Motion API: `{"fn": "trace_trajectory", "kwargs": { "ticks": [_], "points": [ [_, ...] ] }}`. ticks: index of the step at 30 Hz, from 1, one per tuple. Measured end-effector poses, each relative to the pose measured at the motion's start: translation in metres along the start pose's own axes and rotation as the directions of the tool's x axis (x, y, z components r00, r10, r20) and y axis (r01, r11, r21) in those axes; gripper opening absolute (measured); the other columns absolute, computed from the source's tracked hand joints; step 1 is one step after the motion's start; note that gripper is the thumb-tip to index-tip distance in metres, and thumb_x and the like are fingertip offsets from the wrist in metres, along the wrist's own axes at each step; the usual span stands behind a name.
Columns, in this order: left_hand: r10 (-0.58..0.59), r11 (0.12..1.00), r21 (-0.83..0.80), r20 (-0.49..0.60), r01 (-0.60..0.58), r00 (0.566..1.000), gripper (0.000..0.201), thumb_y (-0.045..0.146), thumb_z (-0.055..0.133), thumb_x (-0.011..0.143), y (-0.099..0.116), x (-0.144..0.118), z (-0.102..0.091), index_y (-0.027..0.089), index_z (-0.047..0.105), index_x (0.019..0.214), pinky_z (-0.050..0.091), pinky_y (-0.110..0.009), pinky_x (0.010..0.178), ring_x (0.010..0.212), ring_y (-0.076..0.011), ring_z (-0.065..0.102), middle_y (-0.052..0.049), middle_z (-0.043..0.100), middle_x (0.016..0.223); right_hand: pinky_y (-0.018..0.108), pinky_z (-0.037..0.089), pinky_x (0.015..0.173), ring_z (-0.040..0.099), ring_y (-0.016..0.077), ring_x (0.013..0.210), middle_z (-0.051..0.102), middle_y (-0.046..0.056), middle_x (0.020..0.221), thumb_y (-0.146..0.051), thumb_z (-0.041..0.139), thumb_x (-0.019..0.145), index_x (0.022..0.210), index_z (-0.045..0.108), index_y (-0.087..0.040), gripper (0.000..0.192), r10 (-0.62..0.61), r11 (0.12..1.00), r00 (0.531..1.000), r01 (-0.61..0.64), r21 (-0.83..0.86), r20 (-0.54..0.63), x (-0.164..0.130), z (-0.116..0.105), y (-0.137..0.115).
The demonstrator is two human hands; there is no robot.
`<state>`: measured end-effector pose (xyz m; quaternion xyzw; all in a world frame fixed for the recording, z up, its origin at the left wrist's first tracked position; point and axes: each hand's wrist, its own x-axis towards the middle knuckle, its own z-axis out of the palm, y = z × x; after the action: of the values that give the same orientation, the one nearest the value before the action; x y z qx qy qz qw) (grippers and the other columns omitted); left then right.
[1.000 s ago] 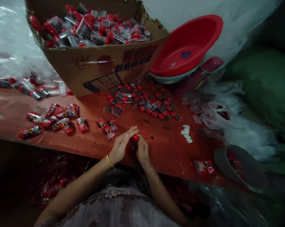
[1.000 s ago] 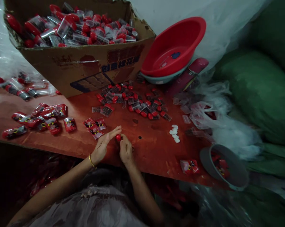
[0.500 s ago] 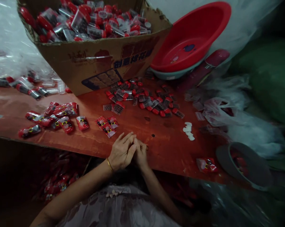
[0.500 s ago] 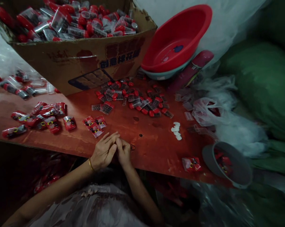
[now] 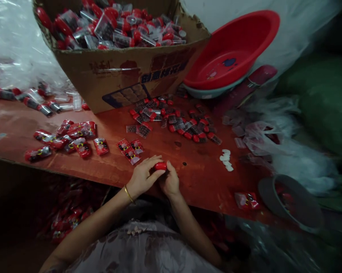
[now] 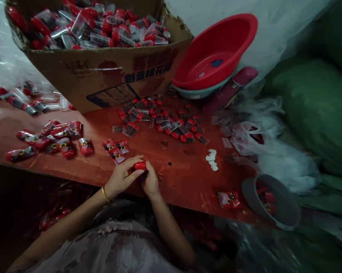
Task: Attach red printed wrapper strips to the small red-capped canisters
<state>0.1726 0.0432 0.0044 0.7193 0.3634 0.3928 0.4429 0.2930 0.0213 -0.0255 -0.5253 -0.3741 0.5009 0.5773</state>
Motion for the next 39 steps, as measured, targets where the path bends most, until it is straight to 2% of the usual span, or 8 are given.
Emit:
{"fn": "trace_trajectory", "kwargs": {
  "ticks": [4, 10, 17, 21, 25, 31, 36, 39],
  "points": [
    [0.034, 0.988, 0.152, -0.009, -0.032, 0.999, 0.024, 0.023, 0.058, 0.079, -0.01, 0.001, 0.008, 0.024, 0.065, 0.103, 0.029, -0.049, 0.106, 0.121, -0.0252, 0.05, -0.01, 0.064, 0.118, 0.036, 0.048, 0.082, 0.062, 0.0198, 0.089, 0.068, 0.007, 0.089, -0.06, 0.022, 0.089, 0.09, 0.066, -0.019, 0.06, -0.079, 0.957, 0.997, 0.077, -0.281, 0.005, 0.006, -0.009, -0.002],
    [0.005, 0.973, 0.23, 0.014, -0.008, 1.0, 0.026, 0.015, 0.057, 0.075, -0.022, 0.001, 0.027, 0.022, 0.064, 0.099, 0.039, -0.044, 0.099, 0.099, -0.0233, 0.063, -0.008, 0.07, 0.101, 0.041, 0.038, 0.096, 0.053, 0.0221, 0.108, 0.06, 0.01, 0.113, -0.05, 0.02, 0.093, 0.113, 0.057, -0.019, 0.052, -0.279, 0.649, 0.957, 0.246, -0.72, 0.076, 0.032, -0.009, -0.041],
    [-0.018, 0.982, 0.189, -0.065, 0.03, 0.998, 0.018, 0.009, 0.053, 0.072, -0.026, -0.003, 0.038, 0.015, 0.064, 0.085, 0.052, -0.032, 0.073, 0.077, -0.0204, 0.065, -0.009, 0.07, 0.083, 0.044, 0.033, 0.099, 0.048, 0.0265, 0.117, 0.056, 0.013, 0.126, -0.043, 0.024, 0.094, 0.126, 0.05, -0.015, 0.049, -0.086, 0.309, 0.955, 0.296, -0.904, 0.284, 0.038, 0.016, -0.056],
    [0.0, 0.979, 0.202, -0.053, 0.011, 0.999, 0.016, 0.006, 0.053, 0.07, -0.032, -0.003, 0.04, 0.012, 0.062, 0.081, 0.052, -0.029, 0.067, 0.071, -0.0184, 0.065, -0.008, 0.069, 0.078, 0.042, 0.032, 0.102, 0.046, 0.0238, 0.121, 0.054, 0.012, 0.13, -0.037, 0.018, 0.096, 0.131, 0.046, -0.012, 0.051, 0.099, 0.281, 0.952, 0.253, -0.926, 0.291, 0.036, 0.017, -0.058],
    [0.026, 0.979, 0.205, -0.028, -0.02, 0.999, 0.015, 0.006, 0.052, 0.07, -0.037, -0.004, 0.043, 0.013, 0.062, 0.079, 0.052, -0.027, 0.065, 0.069, -0.0174, 0.064, -0.008, 0.068, 0.076, 0.04, 0.033, 0.102, 0.048, 0.0211, 0.12, 0.057, 0.009, 0.128, -0.035, 0.019, 0.096, 0.124, 0.053, -0.016, 0.048, 0.17, 0.267, 0.938, 0.252, -0.93, 0.302, 0.039, 0.016, -0.058],
    [-0.023, 0.985, 0.173, 0.021, 0.019, 1.0, 0.019, 0.01, 0.049, 0.075, -0.042, -0.006, 0.045, 0.012, 0.063, 0.086, 0.052, -0.029, 0.066, 0.071, -0.0179, 0.064, -0.01, 0.068, 0.08, 0.041, 0.036, 0.099, 0.051, 0.0219, 0.116, 0.059, 0.01, 0.125, -0.035, 0.022, 0.095, 0.122, 0.055, -0.016, 0.047, 0.101, 0.234, 0.938, 0.302, -0.924, 0.332, 0.041, 0.016, -0.054],
    [-0.11, 0.979, 0.18, 0.08, 0.094, 0.991, 0.021, 0.01, 0.05, 0.072, -0.042, 0.001, 0.043, 0.012, 0.065, 0.087, 0.052, -0.03, 0.068, 0.072, -0.0196, 0.064, -0.01, 0.069, 0.081, 0.037, 0.041, 0.088, 0.059, 0.0216, 0.099, 0.068, 0.01, 0.107, -0.033, 0.023, 0.095, 0.109, 0.062, -0.017, 0.045, 0.004, 0.154, 0.938, 0.341, -0.927, 0.346, 0.035, 0.016, -0.051],
    [-0.195, 0.963, 0.21, 0.106, 0.17, 0.975, 0.02, 0.013, 0.051, 0.073, -0.037, 0.003, 0.042, 0.012, 0.066, 0.086, 0.051, -0.03, 0.066, 0.072, -0.0213, 0.065, -0.011, 0.07, 0.08, 0.033, 0.043, 0.081, 0.062, 0.0205, 0.089, 0.07, 0.007, 0.099, -0.035, 0.026, 0.095, 0.1, 0.065, -0.019, 0.043, -0.074, 0.156, 0.911, 0.413, -0.897, 0.406, 0.027, 0.01, -0.043]
  ]
}}
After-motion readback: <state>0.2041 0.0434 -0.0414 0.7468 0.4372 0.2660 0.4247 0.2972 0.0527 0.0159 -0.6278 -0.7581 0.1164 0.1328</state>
